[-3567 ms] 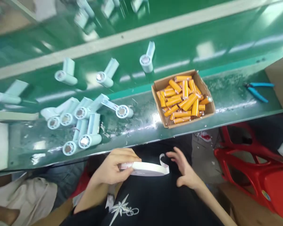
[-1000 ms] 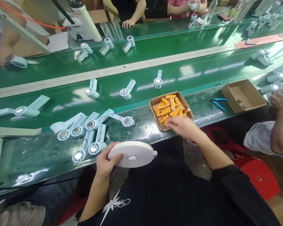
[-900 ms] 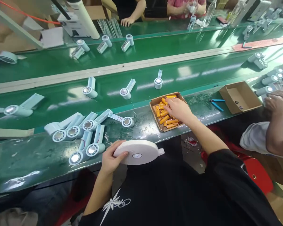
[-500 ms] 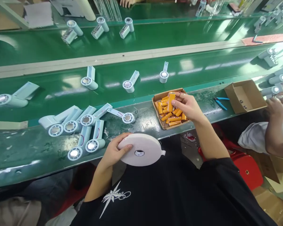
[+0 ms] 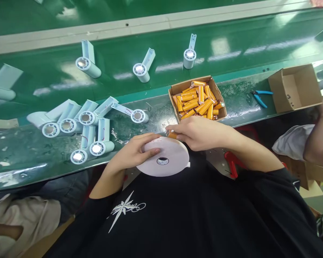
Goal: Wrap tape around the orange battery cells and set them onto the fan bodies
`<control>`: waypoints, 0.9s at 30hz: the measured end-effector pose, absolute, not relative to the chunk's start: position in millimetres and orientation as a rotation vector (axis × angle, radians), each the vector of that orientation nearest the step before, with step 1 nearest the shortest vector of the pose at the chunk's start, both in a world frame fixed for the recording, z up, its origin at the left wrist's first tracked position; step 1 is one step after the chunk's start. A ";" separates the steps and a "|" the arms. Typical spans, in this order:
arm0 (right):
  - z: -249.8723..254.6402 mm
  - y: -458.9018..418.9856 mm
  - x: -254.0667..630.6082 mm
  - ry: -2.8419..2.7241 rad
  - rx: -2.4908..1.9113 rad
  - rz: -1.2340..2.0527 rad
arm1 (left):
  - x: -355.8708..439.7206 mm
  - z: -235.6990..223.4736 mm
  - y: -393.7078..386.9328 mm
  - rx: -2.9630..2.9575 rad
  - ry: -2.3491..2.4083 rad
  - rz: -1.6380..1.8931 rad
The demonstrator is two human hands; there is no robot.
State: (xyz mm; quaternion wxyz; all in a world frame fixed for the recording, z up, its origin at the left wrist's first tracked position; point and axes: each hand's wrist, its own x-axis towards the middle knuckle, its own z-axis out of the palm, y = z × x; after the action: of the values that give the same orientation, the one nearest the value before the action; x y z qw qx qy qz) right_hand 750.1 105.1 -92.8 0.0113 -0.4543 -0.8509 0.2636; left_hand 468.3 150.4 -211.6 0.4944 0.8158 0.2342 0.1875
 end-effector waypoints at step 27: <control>-99.0 72.8 825.1 -0.980 -1.356 0.303 | 532.0 -181.2 206.6 2.077 0.424 0.276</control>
State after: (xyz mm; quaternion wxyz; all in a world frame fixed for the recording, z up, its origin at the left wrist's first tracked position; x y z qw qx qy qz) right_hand 825.1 72.8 -99.0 0.6598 -0.5994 -0.4330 0.1340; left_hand 532.0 206.6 -181.2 0.4812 0.8517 0.1740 0.1133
